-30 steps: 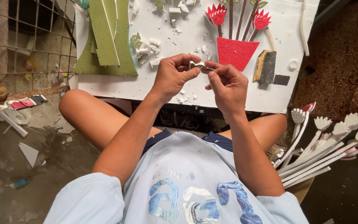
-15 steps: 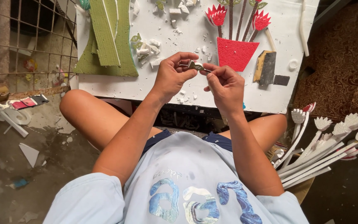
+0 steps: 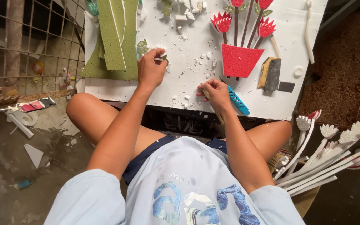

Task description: The person is manually assembling small green foam leaves with white foam components for a decorative craft project.

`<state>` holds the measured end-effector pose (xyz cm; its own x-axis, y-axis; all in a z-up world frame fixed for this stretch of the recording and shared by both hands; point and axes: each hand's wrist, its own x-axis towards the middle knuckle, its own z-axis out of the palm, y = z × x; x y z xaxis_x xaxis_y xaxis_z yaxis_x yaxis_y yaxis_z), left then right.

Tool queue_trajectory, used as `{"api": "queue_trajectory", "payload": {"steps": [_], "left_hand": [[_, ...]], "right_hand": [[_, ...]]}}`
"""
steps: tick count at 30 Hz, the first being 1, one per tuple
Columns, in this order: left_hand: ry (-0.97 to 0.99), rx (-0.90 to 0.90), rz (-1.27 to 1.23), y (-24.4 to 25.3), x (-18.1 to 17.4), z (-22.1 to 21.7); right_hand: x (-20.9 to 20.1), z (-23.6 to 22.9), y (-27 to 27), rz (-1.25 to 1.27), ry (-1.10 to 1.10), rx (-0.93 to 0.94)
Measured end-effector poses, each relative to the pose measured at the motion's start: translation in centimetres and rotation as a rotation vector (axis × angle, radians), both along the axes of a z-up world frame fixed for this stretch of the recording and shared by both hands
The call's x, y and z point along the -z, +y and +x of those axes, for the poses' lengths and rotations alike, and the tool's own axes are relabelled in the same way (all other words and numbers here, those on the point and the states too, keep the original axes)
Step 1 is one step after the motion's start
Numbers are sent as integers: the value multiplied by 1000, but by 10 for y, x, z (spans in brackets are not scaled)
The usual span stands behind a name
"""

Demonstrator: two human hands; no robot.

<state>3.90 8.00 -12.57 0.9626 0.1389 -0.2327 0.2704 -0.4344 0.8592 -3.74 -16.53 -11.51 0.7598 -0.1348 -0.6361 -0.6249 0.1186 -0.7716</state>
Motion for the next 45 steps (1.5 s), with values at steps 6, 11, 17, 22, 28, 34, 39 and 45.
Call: {"api": "queue_trajectory", "payload": {"steps": [6, 11, 17, 22, 28, 34, 39, 45], "left_hand": [[11, 167, 313, 7, -19, 31], [-6, 306, 459, 16, -10, 48], [-200, 210, 499, 4, 4, 99], [-288, 169, 586, -6, 31, 136], [-258, 208, 615, -12, 45, 147], [-555, 353, 720, -46, 39, 146], [-624, 421, 894, -78, 47, 146], [-685, 436, 927, -78, 52, 150]], "right_hand": [[-5, 3, -9, 35, 48, -105], [-14, 5, -8, 18, 74, -109], [-12, 6, -5, -48, 74, -121], [-11, 8, -6, -45, 94, -113], [-4, 8, -5, -51, 76, -105], [-1, 7, -6, -70, 76, -115], [2, 8, -6, -54, 59, -99], [8, 6, -8, -52, 63, -90]]}}
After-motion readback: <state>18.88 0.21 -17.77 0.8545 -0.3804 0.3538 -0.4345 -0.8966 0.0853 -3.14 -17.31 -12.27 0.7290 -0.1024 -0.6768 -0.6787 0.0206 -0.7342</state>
